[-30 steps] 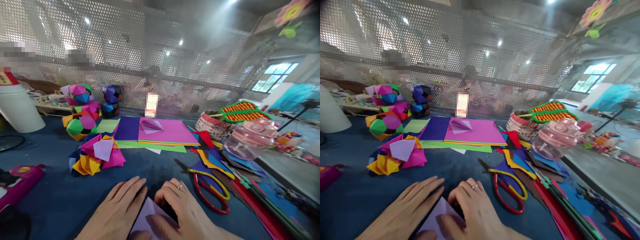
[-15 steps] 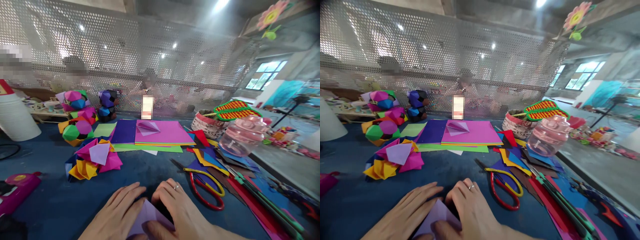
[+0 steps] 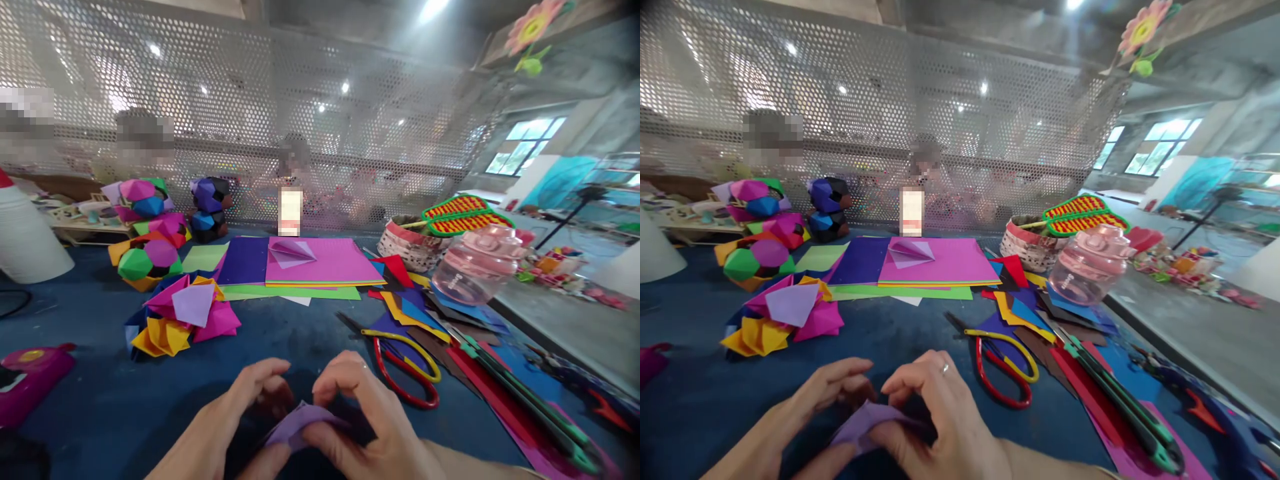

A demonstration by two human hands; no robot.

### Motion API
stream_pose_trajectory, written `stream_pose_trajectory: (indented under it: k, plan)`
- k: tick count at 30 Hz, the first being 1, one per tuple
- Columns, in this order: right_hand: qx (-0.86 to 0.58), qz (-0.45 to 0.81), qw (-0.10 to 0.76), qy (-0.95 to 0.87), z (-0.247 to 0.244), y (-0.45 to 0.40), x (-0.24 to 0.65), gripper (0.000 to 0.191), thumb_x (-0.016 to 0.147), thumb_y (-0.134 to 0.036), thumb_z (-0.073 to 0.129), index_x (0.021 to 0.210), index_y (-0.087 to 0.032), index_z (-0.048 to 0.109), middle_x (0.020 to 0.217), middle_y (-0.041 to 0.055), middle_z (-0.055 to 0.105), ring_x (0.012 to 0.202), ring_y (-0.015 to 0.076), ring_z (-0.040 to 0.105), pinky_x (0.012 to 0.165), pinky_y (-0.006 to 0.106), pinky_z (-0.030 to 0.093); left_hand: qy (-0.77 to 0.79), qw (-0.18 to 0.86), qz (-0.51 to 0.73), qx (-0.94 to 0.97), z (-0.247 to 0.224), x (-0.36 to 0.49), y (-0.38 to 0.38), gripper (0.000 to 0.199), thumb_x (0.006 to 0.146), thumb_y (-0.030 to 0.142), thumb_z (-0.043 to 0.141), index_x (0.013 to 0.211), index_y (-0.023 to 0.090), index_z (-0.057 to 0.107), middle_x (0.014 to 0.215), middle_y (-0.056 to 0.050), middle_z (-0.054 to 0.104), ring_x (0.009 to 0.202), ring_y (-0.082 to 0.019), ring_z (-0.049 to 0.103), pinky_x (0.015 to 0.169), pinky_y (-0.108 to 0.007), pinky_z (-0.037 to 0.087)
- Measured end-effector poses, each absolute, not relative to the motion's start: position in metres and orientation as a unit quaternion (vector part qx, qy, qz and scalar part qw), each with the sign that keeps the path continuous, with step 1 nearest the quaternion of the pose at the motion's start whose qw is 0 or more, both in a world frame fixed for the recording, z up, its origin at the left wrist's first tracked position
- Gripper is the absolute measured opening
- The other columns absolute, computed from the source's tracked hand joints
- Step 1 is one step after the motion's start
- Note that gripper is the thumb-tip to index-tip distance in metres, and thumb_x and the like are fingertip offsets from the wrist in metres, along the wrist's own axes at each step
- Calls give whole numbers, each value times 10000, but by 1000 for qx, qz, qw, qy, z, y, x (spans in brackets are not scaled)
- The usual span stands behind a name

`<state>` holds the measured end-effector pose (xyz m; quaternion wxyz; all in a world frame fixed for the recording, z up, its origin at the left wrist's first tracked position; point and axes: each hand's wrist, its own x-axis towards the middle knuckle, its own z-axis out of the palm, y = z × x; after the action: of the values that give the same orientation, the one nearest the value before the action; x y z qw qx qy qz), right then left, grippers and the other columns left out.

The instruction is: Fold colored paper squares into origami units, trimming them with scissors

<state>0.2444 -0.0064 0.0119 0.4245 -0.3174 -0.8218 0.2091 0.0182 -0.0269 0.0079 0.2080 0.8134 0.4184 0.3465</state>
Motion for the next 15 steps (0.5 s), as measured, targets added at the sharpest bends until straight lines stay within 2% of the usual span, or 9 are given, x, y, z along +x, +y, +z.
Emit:
stream_pose_trajectory:
  k: [4,7,10,15]
  plan:
    - [-298,190,454,-818,16,-7,245,162,928,-305,673,1025,-253,554,825,0,625,796,163,585,733,286,491,377,320,317,809,22,21,-24,390,950,362,543,1335,308,512,1127,-14,727,876,-142,724,756,-190,591]
    - [-300,198,435,-825,18,-7,245,149,933,-321,665,1024,-246,574,829,7,636,792,165,588,720,285,494,376,357,279,808,30,24,-26,257,993,369,467,1153,267,641,933,9,739,708,-103,695,672,-142,557]
    - [-296,226,413,-831,22,-6,245,148,956,-359,620,1028,-232,595,865,29,656,801,170,596,728,298,500,393,355,254,810,32,25,-29,330,1026,349,390,958,227,689,739,33,699,580,-75,634,623,-113,519]
    - [-262,278,396,-835,26,-6,245,176,1024,-302,470,1051,-211,618,938,55,683,871,171,619,833,334,501,391,322,244,827,28,23,-29,299,1004,319,441,891,224,701,817,14,736,698,-111,685,710,-150,535]
